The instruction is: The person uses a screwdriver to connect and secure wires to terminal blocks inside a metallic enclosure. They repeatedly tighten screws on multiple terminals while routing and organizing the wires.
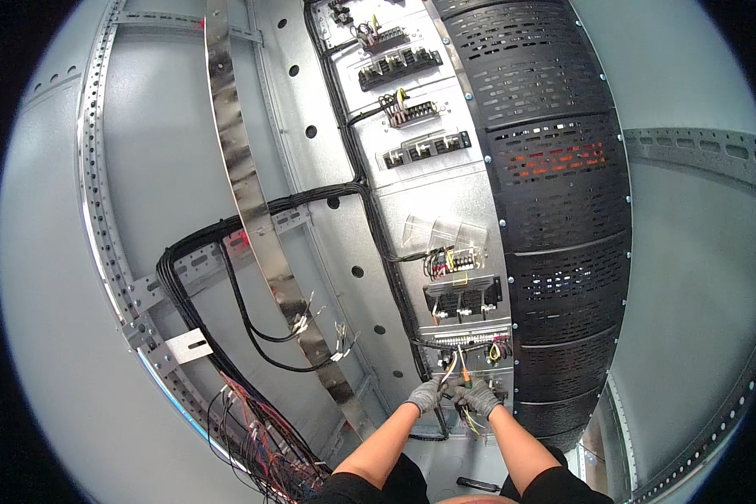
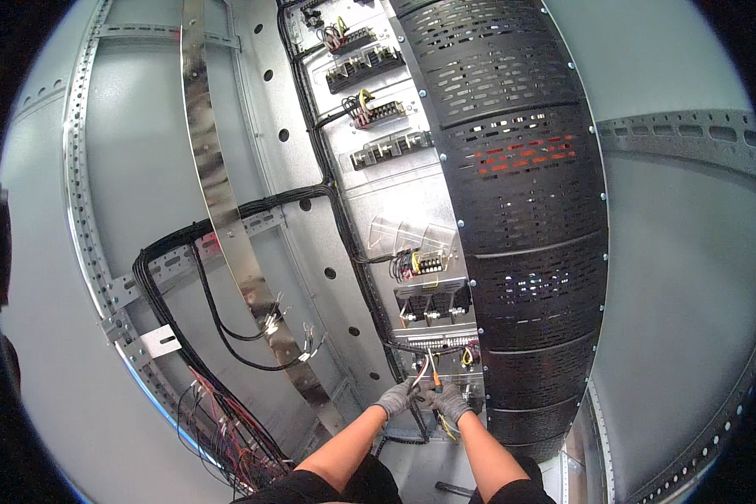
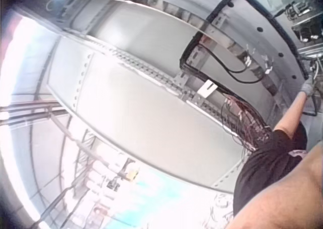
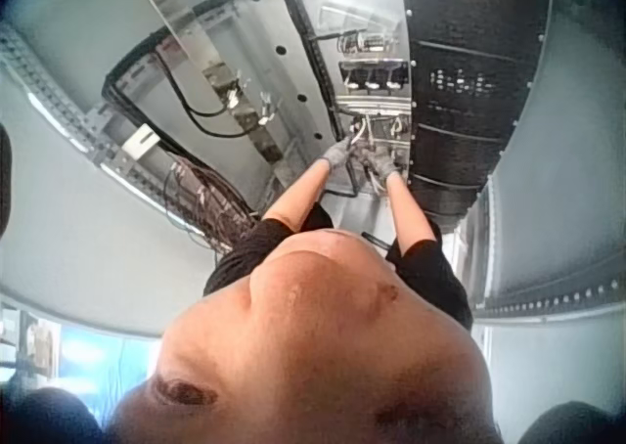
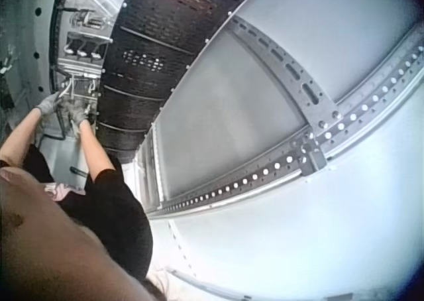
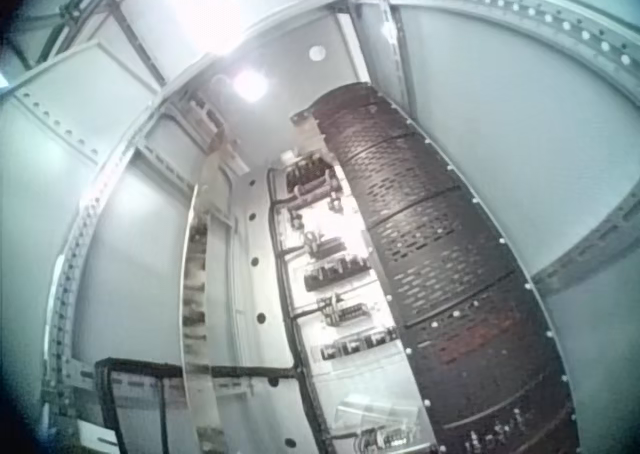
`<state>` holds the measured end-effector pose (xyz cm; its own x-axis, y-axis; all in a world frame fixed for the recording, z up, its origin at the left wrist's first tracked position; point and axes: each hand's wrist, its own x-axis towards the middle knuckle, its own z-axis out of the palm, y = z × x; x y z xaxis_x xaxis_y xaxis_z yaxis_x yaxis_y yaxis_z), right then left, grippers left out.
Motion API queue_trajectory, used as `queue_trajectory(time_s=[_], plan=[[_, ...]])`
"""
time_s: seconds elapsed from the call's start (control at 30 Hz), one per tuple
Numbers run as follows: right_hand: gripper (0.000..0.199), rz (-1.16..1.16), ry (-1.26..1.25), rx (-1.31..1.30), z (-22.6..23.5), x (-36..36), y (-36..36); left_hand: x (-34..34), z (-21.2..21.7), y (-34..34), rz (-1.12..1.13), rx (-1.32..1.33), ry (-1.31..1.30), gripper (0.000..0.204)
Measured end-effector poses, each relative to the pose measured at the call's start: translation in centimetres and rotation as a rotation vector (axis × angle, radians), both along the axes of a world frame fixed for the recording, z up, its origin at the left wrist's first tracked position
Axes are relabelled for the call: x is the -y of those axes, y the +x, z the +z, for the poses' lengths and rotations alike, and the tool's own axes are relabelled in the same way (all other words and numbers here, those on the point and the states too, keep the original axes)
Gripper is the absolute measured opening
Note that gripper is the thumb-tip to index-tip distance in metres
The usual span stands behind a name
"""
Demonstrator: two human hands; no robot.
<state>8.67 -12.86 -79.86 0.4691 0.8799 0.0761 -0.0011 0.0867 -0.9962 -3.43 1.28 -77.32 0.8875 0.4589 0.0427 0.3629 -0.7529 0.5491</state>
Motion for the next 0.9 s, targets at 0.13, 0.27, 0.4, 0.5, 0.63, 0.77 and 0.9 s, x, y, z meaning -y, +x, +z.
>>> queue_trajectory(time_s=[0.13, 0.27, 0.4, 0.5, 0.63, 0.77, 0.9], plan=[[0.031, -0.321, -0.062, 0.509, -2.7, -1.6, 1.8, 2.5, 3.5, 0.8, -0.003, -0.143, 0.411, 0.029], [0.024, -0.535, -0.096, 0.682, -0.6, -1.1, 0.0, 2.8, 4.0, 0.7, 0.026, -0.238, 0.586, 0.024], [0.016, -0.545, -0.039, 0.331, 3.1, 1.1, -2.7, 1.7, 3.8, -0.3, 0.009, -0.261, 0.424, 0.038], [0.021, -0.624, 0.095, 0.559, -0.7, 0.1, -0.6, 1.3, 4.8, 0.0, -0.14, -0.159, 0.092, 0.058], [0.016, -0.267, 0.089, 0.024, -0.1, -0.4, -3.0, -3.6, 3.0, -2.1, -0.211, 0.157, -0.31, 0.062], [0.024, -0.435, 0.091, 0.163, 0.2, 1.8, -2.4, -1.8, 7.4, -3.6, -0.143, 0.194, -0.354, 0.054], [0.022, -0.541, 0.052, 0.323, 0.3, 4.9, -1.0, -2.6, 9.5, -5.0, -0.091, 0.374, -0.227, 0.041]])
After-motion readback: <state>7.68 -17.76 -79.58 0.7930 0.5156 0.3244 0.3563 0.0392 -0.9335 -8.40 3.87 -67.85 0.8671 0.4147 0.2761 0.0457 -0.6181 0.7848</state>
